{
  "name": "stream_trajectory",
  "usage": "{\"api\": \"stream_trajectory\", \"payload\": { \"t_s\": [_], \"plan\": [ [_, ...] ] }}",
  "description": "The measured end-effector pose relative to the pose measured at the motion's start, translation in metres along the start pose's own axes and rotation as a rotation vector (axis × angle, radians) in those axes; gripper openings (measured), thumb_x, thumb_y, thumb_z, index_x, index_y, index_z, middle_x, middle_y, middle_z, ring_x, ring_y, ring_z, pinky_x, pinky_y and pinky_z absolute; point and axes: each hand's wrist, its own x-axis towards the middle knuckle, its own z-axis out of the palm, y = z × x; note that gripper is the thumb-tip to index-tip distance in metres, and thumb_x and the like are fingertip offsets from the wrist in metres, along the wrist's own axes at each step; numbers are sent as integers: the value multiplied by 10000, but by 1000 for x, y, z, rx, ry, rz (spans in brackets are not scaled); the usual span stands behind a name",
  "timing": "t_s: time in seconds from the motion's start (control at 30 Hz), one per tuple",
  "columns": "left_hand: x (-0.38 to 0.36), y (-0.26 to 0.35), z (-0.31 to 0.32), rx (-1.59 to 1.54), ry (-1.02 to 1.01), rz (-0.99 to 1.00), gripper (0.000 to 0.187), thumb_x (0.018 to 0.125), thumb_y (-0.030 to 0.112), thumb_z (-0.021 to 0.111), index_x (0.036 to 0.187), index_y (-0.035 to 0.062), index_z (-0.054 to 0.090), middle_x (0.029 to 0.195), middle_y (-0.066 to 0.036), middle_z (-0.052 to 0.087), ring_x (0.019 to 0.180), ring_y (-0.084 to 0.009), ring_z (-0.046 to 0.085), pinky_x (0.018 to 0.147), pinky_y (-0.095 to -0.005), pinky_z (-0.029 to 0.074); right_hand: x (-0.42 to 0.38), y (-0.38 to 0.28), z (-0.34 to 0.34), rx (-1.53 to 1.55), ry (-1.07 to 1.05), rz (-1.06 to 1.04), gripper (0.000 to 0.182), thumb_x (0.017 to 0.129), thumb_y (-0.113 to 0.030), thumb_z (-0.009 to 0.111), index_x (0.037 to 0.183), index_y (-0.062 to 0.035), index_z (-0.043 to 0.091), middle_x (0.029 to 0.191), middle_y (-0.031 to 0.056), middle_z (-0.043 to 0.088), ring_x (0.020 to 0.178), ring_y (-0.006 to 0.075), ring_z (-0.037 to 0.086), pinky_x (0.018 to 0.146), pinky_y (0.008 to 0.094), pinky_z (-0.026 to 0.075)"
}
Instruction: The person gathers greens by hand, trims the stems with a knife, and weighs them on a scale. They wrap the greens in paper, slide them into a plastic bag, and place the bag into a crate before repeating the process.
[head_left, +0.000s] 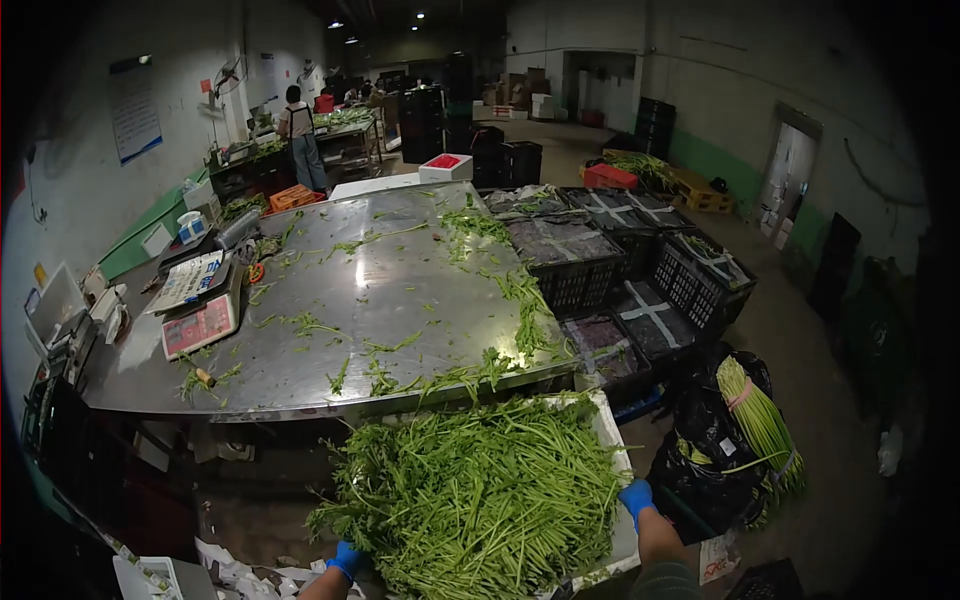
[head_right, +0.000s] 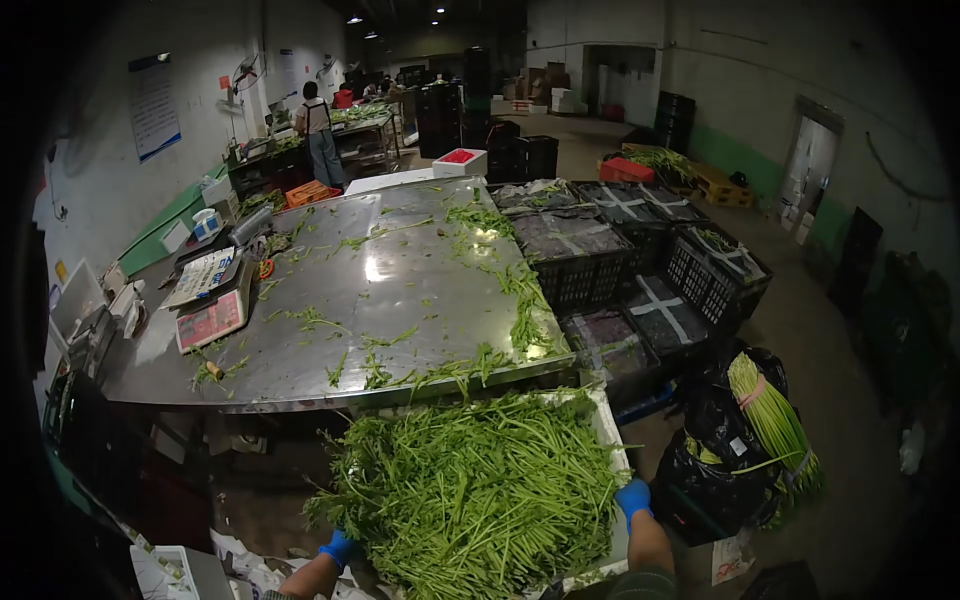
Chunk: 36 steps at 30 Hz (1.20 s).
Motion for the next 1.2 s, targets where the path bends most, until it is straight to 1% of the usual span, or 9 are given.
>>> {"api": "stream_trajectory", "payload": {
  "t_s": [0.07,0.13,0.2,0.47,0.53,0.57,0.6,0.67,1.2],
  "plan": [
    [10,-51,36,146,36,114,358,839,221,387,1165,90,456,1195,-98,456,1102,-259,415,954,-361,297,7,5,6,-12,20,-9,235,585,-176,617,729,8,610,748,242,579,724,382,572,642,404,466],
    [8,-58,44,-712,97,75,362,840,233,386,1170,103,456,1201,-102,451,1114,-264,406,955,-352,295,-2,9,5,-21,36,-9,224,578,-165,612,712,15,609,740,246,577,716,383,572,639,405,467],
    [-2,1,-8,-431,-24,-161,367,843,236,385,1181,107,448,1203,-105,450,1119,-262,404,956,-339,295,-18,5,-2,55,8,-11,221,567,-154,606,693,27,607,738,251,575,707,380,573,637,404,470],
    [-16,-16,-33,361,-199,125,347,849,149,428,1182,52,427,1183,-125,458,1080,-237,437,892,-330,361,-115,35,-32,200,45,12,350,500,-253,708,720,3,618,740,226,586,689,351,583,643,382,471],
    [-2,-44,-27,-447,-121,127,364,860,124,409,1214,46,384,1192,-119,442,1072,-219,432,893,-326,360,-129,56,-22,103,104,43,345,540,-286,680,716,3,612,721,215,585,648,345,576,613,397,465],
    [15,-68,-24,390,-6,427,393,868,236,355,1225,72,387,1240,-126,400,1115,-263,393,938,-381,308,-164,25,-64,59,-3,106,346,553,-295,661,730,-2,610,748,218,586,664,352,573,616,409,464],
    [30,-52,-41,426,-120,562,393,868,236,355,1225,72,387,1240,-126,400,1115,-263,393,938,-381,308,-180,31,-68,76,35,129,343,551,-276,649,762,-7,611,780,220,587,700,355,575,635,414,464],
    [42,0,-82,-1011,-418,181,395,867,188,373,1224,21,360,1220,-119,416,1083,-250,422,861,-398,393,-217,21,-95,42,18,223,333,550,-233,631,786,1,611,815,219,588,758,351,579,670,402,466],
    [84,259,-261,-479,-836,649,309,823,126,440,1115,25,451,977,-63,537,832,-157,538,722,-290,460,-556,-4,-299,198,384,684,357,529,-231,694,739,46,612,733,199,593,652,280,587,592,360,459]
  ]
}}
